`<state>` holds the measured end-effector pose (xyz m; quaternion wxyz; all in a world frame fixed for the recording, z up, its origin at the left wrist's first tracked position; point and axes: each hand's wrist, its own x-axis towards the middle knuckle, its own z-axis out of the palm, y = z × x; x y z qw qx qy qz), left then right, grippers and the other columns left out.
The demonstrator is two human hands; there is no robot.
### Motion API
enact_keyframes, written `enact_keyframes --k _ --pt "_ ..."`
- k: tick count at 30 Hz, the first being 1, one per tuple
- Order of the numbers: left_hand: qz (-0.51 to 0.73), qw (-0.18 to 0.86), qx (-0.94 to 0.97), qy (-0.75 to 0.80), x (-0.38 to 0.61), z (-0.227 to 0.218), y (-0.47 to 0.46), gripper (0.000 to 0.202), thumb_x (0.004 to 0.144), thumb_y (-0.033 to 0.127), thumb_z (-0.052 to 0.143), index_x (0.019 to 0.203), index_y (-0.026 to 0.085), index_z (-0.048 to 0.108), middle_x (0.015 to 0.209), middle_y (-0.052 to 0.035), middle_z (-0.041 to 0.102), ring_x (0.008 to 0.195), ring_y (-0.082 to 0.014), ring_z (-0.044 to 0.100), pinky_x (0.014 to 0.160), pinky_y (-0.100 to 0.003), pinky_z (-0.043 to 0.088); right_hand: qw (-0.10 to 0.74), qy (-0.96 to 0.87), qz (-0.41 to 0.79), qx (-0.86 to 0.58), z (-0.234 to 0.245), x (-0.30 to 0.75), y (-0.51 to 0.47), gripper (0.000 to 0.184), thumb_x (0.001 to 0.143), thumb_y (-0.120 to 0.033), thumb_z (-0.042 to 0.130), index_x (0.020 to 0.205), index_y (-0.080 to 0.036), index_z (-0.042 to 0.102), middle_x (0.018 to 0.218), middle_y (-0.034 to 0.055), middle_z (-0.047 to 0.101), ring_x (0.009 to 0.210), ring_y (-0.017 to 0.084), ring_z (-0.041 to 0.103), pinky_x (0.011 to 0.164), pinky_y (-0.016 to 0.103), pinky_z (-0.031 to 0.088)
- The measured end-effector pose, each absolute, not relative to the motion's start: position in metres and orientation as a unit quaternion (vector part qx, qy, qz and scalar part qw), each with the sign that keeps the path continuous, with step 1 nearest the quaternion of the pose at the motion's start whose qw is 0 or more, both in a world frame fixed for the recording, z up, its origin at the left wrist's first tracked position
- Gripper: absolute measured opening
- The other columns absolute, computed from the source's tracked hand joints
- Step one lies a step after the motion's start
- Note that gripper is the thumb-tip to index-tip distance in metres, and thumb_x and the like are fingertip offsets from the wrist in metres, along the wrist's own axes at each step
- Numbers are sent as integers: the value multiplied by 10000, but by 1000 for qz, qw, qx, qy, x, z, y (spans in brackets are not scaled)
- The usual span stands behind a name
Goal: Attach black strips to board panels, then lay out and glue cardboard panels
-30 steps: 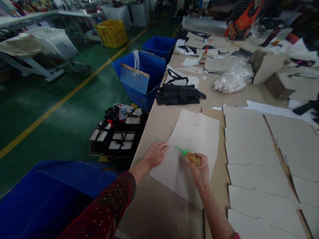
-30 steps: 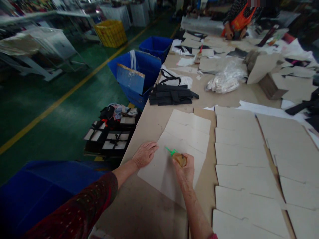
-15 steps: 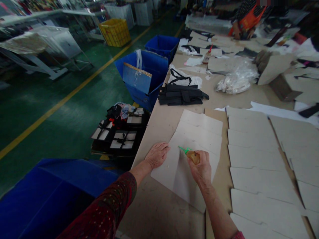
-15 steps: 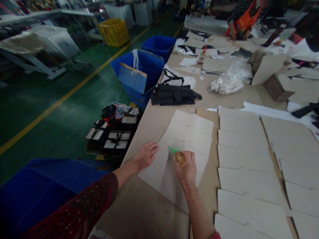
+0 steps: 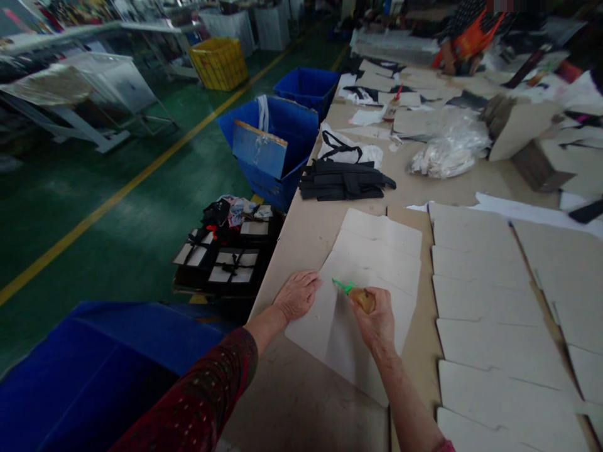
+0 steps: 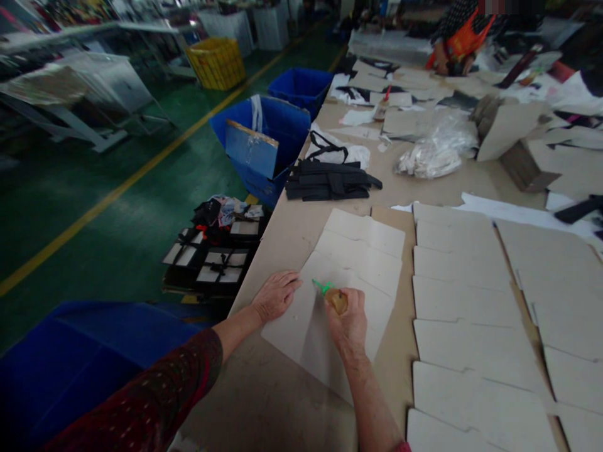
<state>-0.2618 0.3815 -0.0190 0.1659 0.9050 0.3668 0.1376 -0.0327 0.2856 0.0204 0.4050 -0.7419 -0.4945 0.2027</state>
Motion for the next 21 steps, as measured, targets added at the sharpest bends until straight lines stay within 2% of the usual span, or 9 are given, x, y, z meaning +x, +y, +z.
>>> enact_keyframes --k 5,10,13,16,18,21 --pt "135 161 907 365 -262 -18 381 433 888 146 517 1304 219 614 1387 -86 587 1320 -250 476 1149 -480 398 415 -485 175 -750 24 -34 288 307 780 -429 662 1007 -239 579 1001 40 552 909 224 566 793 365 491" --pt "133 156 906 370 -262 -19 382 435 892 133 501 1301 237 608 1390 -70 585 1327 -242 475 1157 -477 388 422 -457 195 -758 26 -31 283 349 737 -436 698 1004 -234 598 1020 44 566 894 219 580 780 362 493" --pt "134 153 907 370 -263 -22 383 433 894 132 502 1303 235 602 1395 -67 582 1336 -239 471 1160 -471 385 484 -346 257 -761 23 -30 281 459 663 -451 765 1020 -231 580 962 28 599 832 210 602 726 352 508" --pt "139 147 909 364 -265 -23 382 420 912 138 487 1306 236 596 1391 -63 585 1340 -233 472 1159 -465 388 569 -153 362 -722 23 -24 278 569 628 -490 799 1054 -245 513 881 -1 637 679 184 603 532 289 468" --pt "144 140 912 357 -267 -23 383 395 934 151 463 1295 238 599 1377 -60 594 1329 -227 485 1150 -460 400 607 -72 410 -676 26 -16 275 556 632 -499 794 1029 -252 494 865 -6 651 647 186 611 461 260 426" --pt "153 129 916 348 -267 -21 393 368 970 186 418 1291 218 597 1313 -73 631 1259 -217 538 1115 -447 433 644 -44 426 -634 31 4 268 519 632 -493 796 983 -251 500 853 -2 659 682 207 637 444 251 414"
